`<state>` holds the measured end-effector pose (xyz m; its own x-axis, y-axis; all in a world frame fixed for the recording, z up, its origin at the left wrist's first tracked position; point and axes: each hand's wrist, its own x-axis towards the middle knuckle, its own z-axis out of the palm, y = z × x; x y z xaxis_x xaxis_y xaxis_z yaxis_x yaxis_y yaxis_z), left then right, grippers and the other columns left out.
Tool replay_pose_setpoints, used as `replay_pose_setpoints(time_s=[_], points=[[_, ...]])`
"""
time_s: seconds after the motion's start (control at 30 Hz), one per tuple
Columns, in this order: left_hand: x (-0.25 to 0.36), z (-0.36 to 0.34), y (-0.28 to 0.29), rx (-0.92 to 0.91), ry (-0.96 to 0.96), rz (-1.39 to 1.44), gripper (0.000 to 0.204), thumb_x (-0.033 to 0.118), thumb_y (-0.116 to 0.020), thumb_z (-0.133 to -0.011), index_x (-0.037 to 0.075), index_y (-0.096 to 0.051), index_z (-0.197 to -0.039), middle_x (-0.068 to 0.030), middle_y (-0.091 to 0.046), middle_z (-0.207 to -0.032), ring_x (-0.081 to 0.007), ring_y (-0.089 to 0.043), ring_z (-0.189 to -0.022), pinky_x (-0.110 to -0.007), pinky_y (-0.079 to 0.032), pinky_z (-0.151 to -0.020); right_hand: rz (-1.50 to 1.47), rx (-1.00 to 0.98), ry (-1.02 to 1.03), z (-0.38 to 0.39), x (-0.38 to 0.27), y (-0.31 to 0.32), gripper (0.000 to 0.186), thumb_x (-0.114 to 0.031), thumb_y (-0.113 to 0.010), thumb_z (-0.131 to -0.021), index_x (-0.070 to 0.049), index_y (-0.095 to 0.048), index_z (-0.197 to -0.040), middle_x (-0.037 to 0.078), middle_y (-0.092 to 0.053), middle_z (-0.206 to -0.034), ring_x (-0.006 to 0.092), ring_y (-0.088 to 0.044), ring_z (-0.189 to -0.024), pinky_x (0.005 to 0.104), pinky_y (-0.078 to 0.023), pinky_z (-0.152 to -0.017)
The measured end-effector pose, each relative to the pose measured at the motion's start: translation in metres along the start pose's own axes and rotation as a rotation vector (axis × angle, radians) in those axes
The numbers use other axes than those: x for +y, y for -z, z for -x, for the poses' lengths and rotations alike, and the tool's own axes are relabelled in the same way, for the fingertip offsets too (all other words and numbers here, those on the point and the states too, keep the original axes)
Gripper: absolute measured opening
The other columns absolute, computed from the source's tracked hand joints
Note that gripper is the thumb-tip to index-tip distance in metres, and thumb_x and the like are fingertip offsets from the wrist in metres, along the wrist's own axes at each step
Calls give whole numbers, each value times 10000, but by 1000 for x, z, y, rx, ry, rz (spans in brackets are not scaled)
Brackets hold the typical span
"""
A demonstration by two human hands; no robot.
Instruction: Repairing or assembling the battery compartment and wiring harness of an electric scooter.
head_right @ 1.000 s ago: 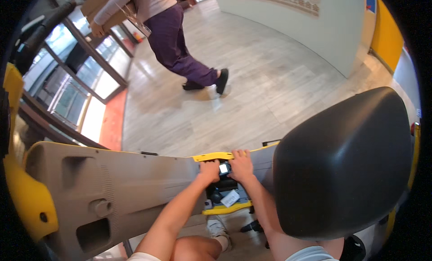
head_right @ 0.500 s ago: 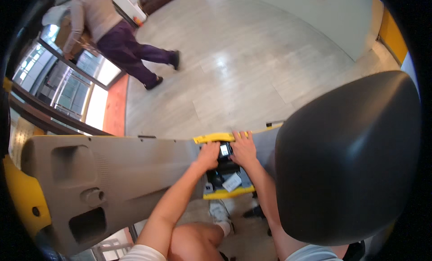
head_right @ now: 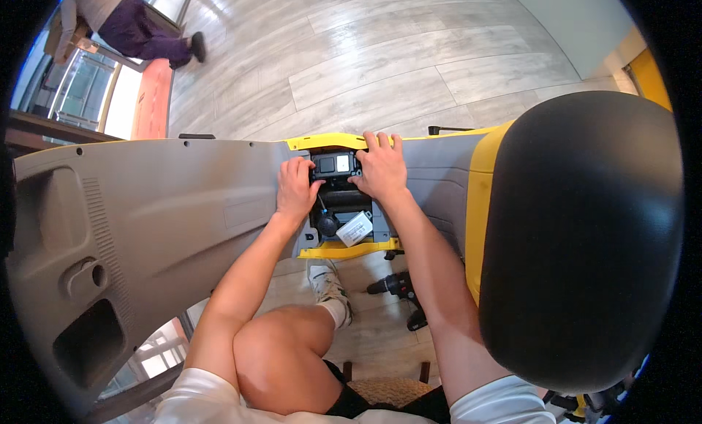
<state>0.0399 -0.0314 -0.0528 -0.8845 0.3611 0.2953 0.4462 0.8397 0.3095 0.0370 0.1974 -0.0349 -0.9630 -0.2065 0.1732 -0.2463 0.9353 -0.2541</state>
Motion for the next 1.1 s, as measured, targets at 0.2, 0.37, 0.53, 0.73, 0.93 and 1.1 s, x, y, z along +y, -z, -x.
replay_pose_setpoints(time_s=[0.2, 0.37, 0.53, 0.73, 0.93, 1.1], points=[[6, -3, 4, 59, -51, -25, 560, 121, -837, -717, 47, -606, -1222, -116, -553, -1130, -341, -527, -1091, -455, -442, -906, -11, -20, -7, 0, 0, 1, 475, -488, -852, -663, -134, -778, -971, 79, -560, -1313, 274, -500, -1241, 519, -307, -1119], [8, -19, 14, -90, 22, -33, 605, 115, -868, -667, 59, -635, -1222, -103, -549, -1134, -319, -538, -1087, -446, -449, -898, -3, -18, -7, -1, 0, 2, 482, -487, -854, -660, -134, -778, -981, 78, -562, -1315, 270, -501, -1240, 516, -311, -1118], [9, -21, 14, -135, 37, -92, 643, 117, -882, -640, 73, -640, -1234, -77, -547, -1145, -288, -534, -1093, -425, -445, -862, 16, -18, 3, -1, -2, 3, 473, -478, -852, -667, -135, -776, -984, 80, -558, -1312, 274, -497, -1244, 515, -314, -1116], [1, -14, 11, -141, -55, -150, 674, 188, -855, -698, 70, -603, -1312, -75, -540, -1190, -273, -513, -1114, -425, -419, -872, 4, -24, 4, -3, -3, 4, 468, -479, -850, -672, -130, -777, -975, 83, -557, -1311, 276, -497, -1243, 515, -314, -1113], [14, -25, 3, -259, -37, -314, 778, 262, -865, -687, 73, -521, -1359, -84, -510, -1204, -273, -487, -1144, -442, -408, -876, -29, -9, -4, -3, -1, 0, 460, -445, -863, -657, -122, -776, -973, 98, -551, -1341, 288, -485, -1267, 530, -304, -1122], [11, -23, -7, -262, -47, -292, 770, 251, -864, -688, 55, -498, -1337, -95, -503, -1191, -281, -475, -1157, -455, -390, -891, 42, 14, -42, 8, -12, -5, 448, -362, -876, -649, -103, -760, -995, 128, -528, -1389, 317, -452, -1321, 564, -264, -1155]])
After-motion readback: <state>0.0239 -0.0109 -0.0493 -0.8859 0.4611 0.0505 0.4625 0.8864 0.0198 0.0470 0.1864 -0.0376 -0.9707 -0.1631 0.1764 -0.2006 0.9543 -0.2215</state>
